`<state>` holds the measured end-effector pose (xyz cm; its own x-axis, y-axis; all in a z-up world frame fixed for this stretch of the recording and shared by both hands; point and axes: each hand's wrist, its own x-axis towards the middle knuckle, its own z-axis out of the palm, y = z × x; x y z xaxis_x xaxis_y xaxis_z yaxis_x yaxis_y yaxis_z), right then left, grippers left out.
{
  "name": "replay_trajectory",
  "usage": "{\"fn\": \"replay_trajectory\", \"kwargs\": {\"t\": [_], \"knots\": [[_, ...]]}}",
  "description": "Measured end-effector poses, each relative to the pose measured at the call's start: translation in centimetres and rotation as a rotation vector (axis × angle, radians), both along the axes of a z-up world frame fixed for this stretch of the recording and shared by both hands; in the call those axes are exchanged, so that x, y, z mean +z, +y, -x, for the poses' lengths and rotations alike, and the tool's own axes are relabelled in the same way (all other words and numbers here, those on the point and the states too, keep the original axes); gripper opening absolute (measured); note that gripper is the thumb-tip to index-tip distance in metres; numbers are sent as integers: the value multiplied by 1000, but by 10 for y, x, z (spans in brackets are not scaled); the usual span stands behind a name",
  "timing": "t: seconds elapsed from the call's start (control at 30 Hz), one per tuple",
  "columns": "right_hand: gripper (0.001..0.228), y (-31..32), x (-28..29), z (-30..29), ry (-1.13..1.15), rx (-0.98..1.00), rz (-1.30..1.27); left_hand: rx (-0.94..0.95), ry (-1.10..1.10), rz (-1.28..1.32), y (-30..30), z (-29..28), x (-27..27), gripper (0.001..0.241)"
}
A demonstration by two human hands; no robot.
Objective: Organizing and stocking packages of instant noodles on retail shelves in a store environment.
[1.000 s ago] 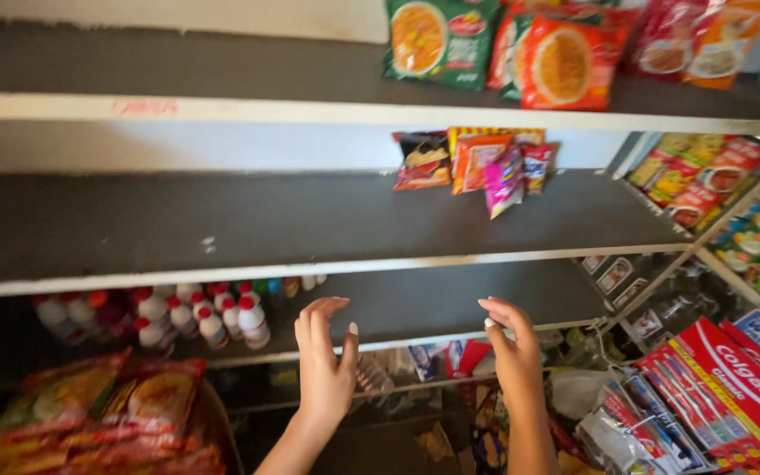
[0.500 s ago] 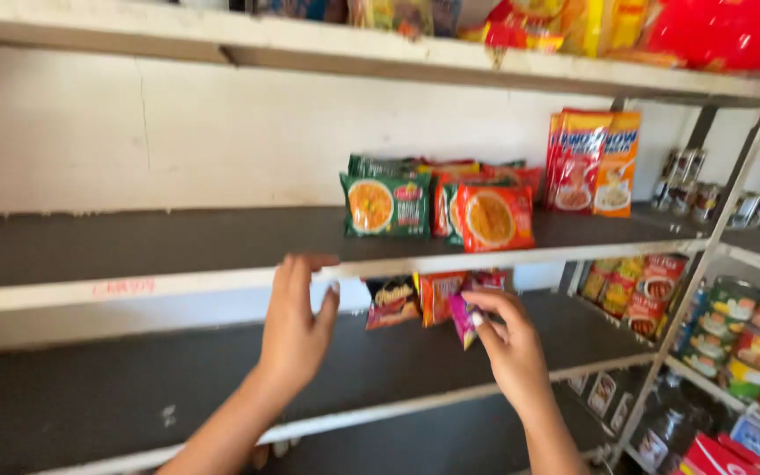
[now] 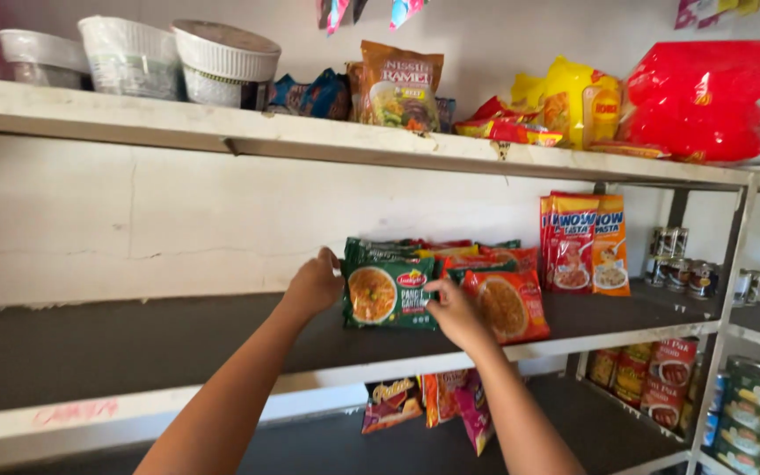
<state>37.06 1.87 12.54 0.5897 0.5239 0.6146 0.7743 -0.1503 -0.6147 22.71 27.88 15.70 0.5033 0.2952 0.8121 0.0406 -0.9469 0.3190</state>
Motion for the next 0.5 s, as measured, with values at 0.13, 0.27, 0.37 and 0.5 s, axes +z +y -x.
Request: {"fn": "replay_trajectory", "kwargs": {"t": [0.13, 0.27, 0.37, 0.5], "knots": [[33, 8, 1, -12, -20, -160, 205, -12, 150, 65, 10, -30, -6, 21], [33, 14, -17, -30, 124, 93, 0, -77, 292, 29, 10, -35, -22, 27], [34, 8, -11, -19, 283, 134, -65, -175, 206, 14, 5, -32, -18, 28], [37, -19, -11, 14, 233, 391, -351, -274, 95, 49, -27, -6, -11, 28]]}}
